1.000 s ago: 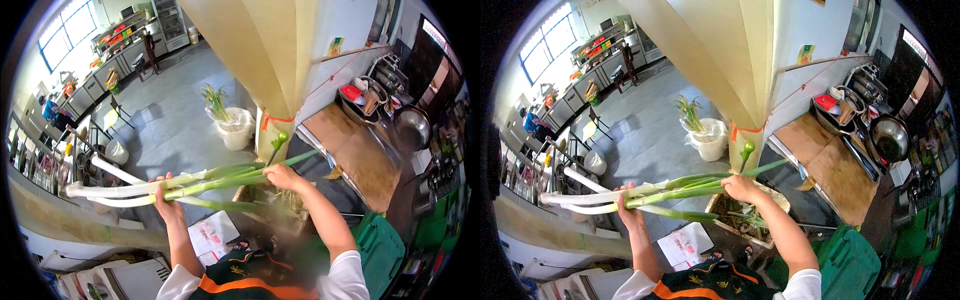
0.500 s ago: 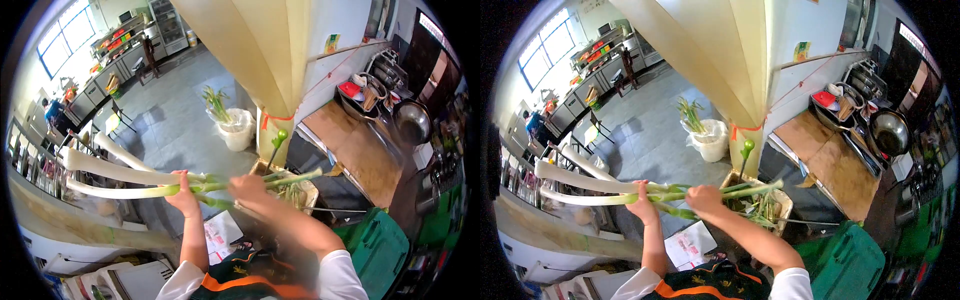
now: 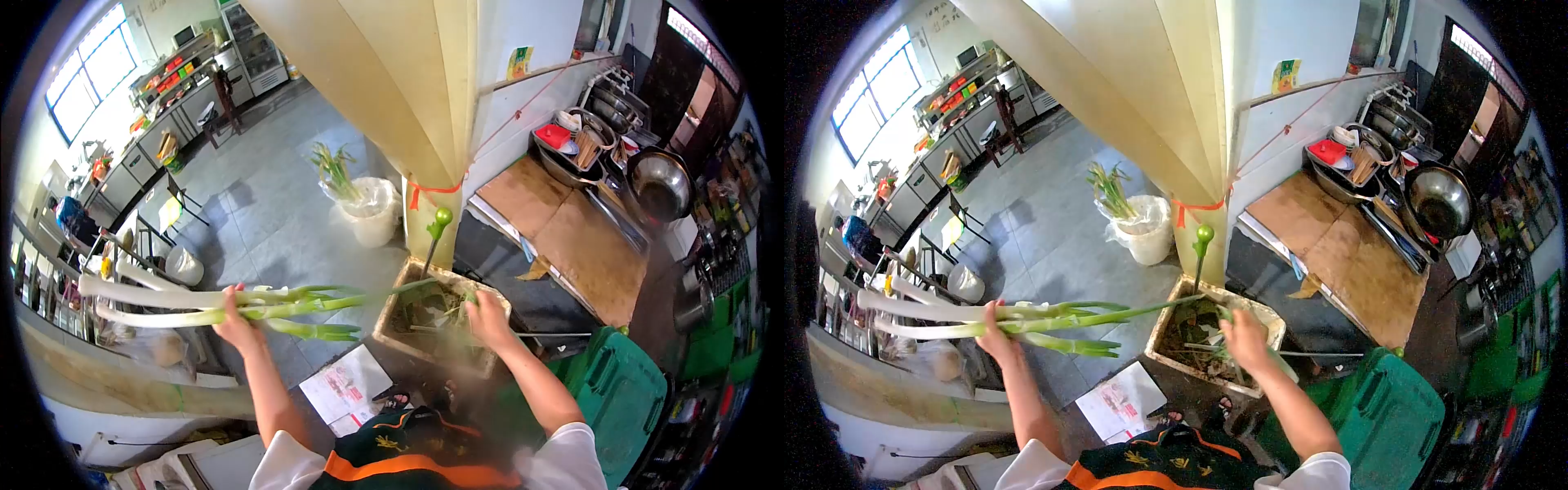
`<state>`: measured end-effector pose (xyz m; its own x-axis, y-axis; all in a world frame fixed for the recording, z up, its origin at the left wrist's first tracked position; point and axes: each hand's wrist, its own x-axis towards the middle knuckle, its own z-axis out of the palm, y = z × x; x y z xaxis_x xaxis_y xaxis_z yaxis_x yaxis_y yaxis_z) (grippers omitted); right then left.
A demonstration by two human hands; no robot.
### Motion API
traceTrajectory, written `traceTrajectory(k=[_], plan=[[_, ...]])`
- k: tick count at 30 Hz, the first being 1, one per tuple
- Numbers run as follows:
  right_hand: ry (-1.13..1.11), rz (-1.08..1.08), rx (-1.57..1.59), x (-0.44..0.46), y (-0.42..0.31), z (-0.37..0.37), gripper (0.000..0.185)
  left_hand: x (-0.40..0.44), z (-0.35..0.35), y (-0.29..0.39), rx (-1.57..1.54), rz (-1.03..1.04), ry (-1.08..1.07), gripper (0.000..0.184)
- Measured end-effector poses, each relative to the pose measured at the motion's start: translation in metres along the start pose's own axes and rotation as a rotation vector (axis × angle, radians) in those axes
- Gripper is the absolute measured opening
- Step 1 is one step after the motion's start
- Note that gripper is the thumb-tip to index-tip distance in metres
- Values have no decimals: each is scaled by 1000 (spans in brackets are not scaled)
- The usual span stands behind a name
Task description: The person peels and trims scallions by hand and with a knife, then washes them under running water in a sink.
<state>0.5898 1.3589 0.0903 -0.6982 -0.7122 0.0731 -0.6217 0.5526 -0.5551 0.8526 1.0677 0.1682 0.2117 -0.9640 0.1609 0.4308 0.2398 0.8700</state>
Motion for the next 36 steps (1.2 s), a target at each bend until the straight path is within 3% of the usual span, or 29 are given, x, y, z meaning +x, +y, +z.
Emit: traceTrajectory(k=[1,4,7,11,17,19,21,22,23,25,27,28,29,30,31,32,33,35,36], plan=[[131,43,-71,0,39,18,28,4,-4,5,-65,-47,-6,21],[192,89,50,7,39,-8,29,10,-18,5,-174,-163,-8,23],[614,-329,84,20,-13,-42,30,0,-15,15,-230,-221,-43,25],[250,-645,-264,22,-65,-54,33,-9,-9,20,-253,-246,-39,25],[-71,-628,-280,19,-62,-31,14,-9,-10,26,-262,-269,-55,24],[18,-665,-214,15,-64,-26,9,-8,-16,25,-263,-272,-63,24],[118,-429,100,8,-73,-20,7,-7,-23,21,-377,-272,-122,23],[213,-412,329,9,-75,-12,6,-8,-23,19,-378,-274,-124,23],[215,-413,328,9,-81,-11,6,-11,-22,17,-413,-276,-133,22],[-183,440,1251,8,-90,-11,7,-10,-25,19,-449,-273,-142,21],[-49,734,1739,27,-23,-2,8,-3,-33,23,-364,-275,-51,21],[261,911,1609,35,9,-14,19,17,-55,23,-402,-232,-107,24],[339,813,1569,31,43,-20,17,17,-42,40,-456,-209,116,27],[470,808,1449,27,57,-22,16,29,-49,38,-483,-184,88,27],[357,790,1464,29,82,-18,21,43,-70,38,-485,-170,64,27],[232,676,1228,26,85,-13,26,58,-90,32,-565,-209,-108,26],[120,541,991,31,87,-13,38,58,-86,32,-573,-205,-109,26],[213,243,278,51,102,15,49,55,-77,37,-566,-194,39,25],[80,286,298,51,58,-15,50,54,-77,40,-604,-235,15,23]])
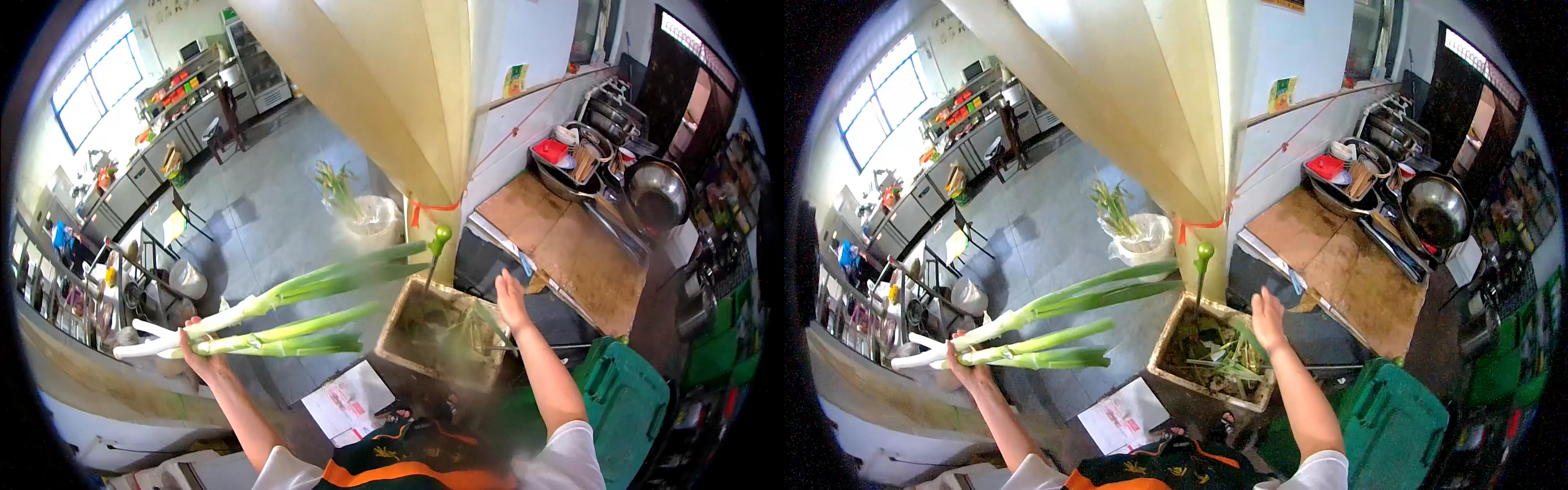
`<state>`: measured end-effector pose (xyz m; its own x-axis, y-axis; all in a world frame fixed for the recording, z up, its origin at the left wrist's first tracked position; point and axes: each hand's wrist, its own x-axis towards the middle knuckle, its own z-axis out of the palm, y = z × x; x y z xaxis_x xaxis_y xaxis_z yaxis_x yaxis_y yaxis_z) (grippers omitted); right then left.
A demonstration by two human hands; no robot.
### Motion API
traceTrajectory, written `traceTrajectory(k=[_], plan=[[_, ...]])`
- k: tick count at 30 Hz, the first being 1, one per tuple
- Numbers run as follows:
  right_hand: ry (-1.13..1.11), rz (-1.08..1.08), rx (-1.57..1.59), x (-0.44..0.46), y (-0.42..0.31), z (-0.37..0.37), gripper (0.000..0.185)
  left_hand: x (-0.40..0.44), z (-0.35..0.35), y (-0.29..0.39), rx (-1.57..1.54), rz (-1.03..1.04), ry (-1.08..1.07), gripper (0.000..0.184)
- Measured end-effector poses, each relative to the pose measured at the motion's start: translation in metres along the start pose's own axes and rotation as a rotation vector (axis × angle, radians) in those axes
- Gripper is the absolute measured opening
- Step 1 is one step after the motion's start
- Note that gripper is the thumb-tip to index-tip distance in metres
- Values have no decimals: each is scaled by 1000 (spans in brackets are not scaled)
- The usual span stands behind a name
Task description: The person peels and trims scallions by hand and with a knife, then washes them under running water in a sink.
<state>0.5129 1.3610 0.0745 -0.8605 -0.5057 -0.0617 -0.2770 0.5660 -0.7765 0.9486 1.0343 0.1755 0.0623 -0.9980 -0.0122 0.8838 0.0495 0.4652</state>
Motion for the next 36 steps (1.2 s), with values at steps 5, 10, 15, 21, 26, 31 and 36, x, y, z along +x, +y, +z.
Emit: traceTrajectory(k=[5,10,15,21,26,31,36], plan=[[-169,-429,378,-25,-110,-4,30,4,-13,-3,11,-72,-5,25],[-76,-985,-470,-43,-144,5,36,1,-18,-13,41,-112,39,28],[-295,-1055,-655,-71,-178,31,20,-5,-16,-29,49,-162,83,33],[9,-1166,-546,-58,-153,70,12,-2,-25,-32,45,-243,107,34],[-51,-443,506,-56,-145,80,12,4,-38,-45,26,-285,147,31],[-80,218,1200,11,-58,7,19,28,-58,0,-84,-107,320,30],[173,-344,-311,-17,-94,16,38,25,-60,19,22,-81,238,36]])
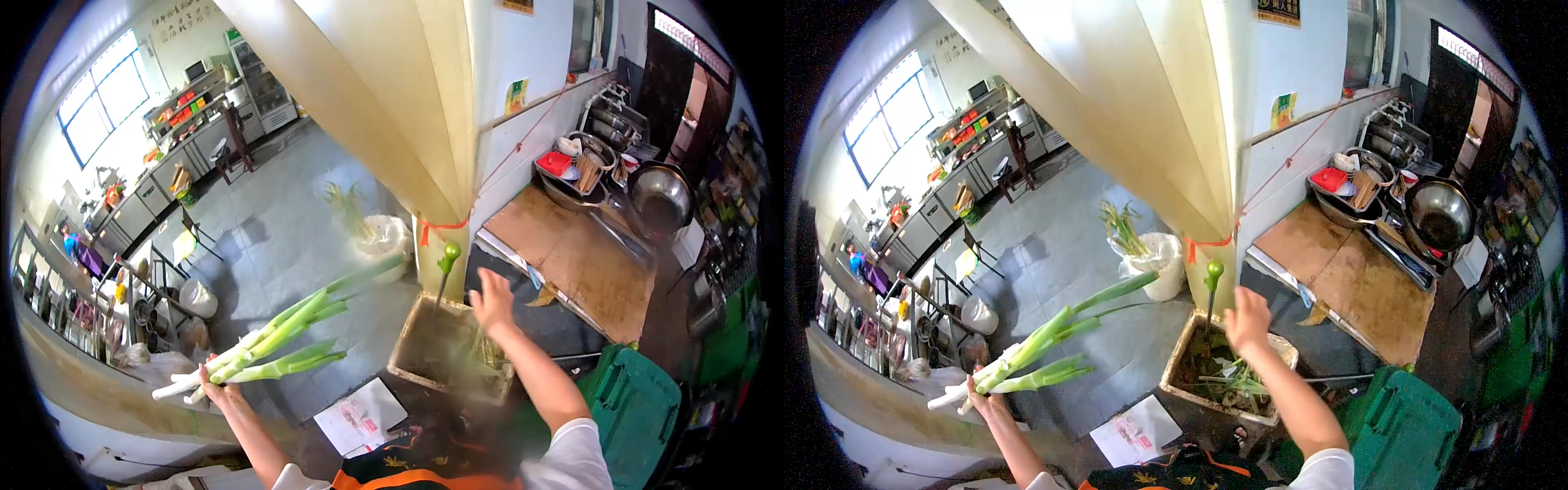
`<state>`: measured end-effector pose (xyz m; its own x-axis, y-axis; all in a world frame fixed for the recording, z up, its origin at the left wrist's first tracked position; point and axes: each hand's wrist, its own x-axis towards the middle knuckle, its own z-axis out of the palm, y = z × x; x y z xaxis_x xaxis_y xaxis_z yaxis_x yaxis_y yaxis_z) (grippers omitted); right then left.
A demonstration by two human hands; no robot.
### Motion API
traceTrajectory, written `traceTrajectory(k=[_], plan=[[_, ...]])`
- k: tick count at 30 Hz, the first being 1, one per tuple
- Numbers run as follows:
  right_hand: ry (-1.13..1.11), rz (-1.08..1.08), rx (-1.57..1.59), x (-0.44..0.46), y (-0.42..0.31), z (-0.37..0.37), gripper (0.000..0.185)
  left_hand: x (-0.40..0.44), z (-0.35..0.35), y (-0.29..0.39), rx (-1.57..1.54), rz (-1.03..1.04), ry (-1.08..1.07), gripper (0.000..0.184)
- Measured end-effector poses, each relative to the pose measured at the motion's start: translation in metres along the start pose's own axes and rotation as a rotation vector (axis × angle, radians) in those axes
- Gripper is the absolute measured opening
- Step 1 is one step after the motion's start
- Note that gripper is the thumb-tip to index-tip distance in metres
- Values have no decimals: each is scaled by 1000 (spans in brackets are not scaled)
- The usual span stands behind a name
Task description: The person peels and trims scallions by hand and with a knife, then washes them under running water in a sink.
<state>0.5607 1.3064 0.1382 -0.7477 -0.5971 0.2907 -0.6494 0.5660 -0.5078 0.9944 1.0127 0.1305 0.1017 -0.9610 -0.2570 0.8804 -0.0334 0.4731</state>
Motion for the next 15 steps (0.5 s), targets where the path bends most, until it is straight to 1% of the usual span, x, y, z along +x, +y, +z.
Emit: traceTrajectory(k=[1,2,3,4,5,7,8,9,10,11,12,13,14,15], plan=[[45,-166,99,-1,-19,-5,35,0,-2,0,15,-17,-5,36],[-55,-288,275,-4,-38,-5,32,-1,-1,-2,8,-18,-28,35],[8,-513,280,-5,-51,12,30,-2,-1,-2,14,-22,-28,35],[146,-598,183,-6,-76,15,29,-4,1,-4,37,-32,-47,35],[148,-598,181,-5,-91,21,29,-5,3,-7,57,-43,-66,34],[201,-784,-71,-2,-106,30,26,-9,5,-12,16,-75,-63,33],[202,-795,-68,0,-106,36,26,-11,4,-13,19,-106,-88,32],[71,-826,-11,2,-107,42,20,-13,5,-14,21,-133,-113,31],[-63,-854,45,2,-107,48,15,-18,9,-15,19,-114,-95,29],[-66,-866,48,1,-103,50,15,-18,9,-15,13,-104,-91,29],[-38,-787,134,-2,-98,47,10,-20,10,-16,15,-130,-115,28],[-13,-706,216,-5,-95,46,11,-23,11,-18,16,-157,-137,26],[-71,-385,401,-7,-92,60,20,-28,12,-28,82,-120,-127,26],[-75,-386,400,-5,-91,74,20,-38,23,-41,67,-95,-60,25]])
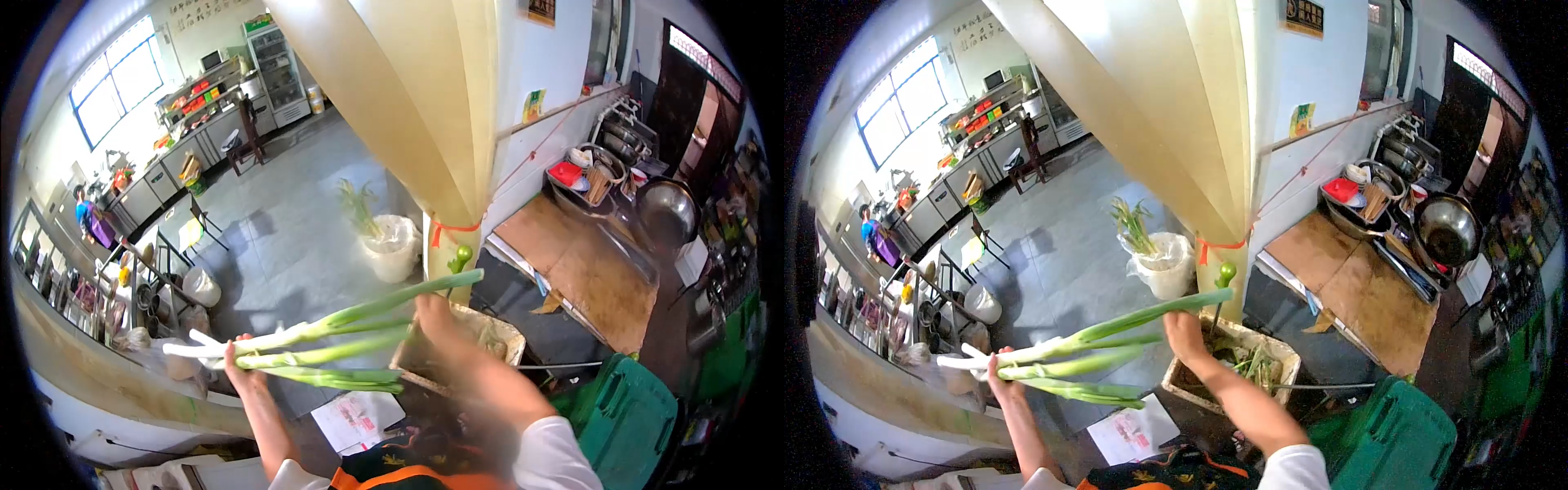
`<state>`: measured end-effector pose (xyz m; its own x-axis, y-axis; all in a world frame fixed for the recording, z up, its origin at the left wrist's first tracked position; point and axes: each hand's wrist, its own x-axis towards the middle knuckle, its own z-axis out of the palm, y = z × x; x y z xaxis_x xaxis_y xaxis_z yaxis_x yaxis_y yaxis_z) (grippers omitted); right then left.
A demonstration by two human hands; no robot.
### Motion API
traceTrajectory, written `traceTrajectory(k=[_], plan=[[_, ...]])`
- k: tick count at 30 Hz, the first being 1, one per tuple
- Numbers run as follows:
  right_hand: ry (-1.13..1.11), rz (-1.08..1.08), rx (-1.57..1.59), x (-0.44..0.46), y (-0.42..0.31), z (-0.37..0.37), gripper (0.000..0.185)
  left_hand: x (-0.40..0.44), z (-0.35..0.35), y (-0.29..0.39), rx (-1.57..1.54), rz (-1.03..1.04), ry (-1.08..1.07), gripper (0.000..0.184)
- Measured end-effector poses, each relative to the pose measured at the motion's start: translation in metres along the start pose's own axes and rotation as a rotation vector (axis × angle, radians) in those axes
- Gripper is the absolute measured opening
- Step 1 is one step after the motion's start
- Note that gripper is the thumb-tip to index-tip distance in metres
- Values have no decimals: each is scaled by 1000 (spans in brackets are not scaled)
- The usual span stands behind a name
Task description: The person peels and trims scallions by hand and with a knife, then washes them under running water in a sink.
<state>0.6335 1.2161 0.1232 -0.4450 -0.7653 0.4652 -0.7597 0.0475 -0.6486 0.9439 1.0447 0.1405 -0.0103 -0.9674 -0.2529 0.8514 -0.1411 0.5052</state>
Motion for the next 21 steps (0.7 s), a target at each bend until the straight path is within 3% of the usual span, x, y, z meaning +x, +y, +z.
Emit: traceTrajectory(k=[2,4,6,8,9,11,12,14,16,19,21], plan=[[437,1033,1163,7,7,20,27,-19,24,-15,53,-40,22,24],[410,1076,1304,2,10,9,29,-15,25,-24,13,-125,-107,26],[449,1123,1432,-8,51,20,28,-21,28,-36,41,-98,-9,27],[212,1055,1180,-14,26,-18,25,-24,30,-34,25,-68,-26,28],[-68,618,784,-26,56,-17,24,-14,23,-29,33,-74,-65,28],[-264,323,362,-28,44,-40,23,-18,33,-25,42,-41,-58,26],[-271,334,370,-29,36,-41,23,-25,41,-25,69,-2,-14,25],[-362,82,161,-25,28,-44,24,-25,40,-25,57,-48,-96,24],[-428,111,16,-21,13,-54,26,-28,43,-27,60,-60,-91,24],[-448,-321,-346,-15,5,-60,27,-32,43,-24,55,-62,-182,26],[-448,-389,-395,-15,-2,-58,26,-39,49,-23,66,-37,-137,24]])
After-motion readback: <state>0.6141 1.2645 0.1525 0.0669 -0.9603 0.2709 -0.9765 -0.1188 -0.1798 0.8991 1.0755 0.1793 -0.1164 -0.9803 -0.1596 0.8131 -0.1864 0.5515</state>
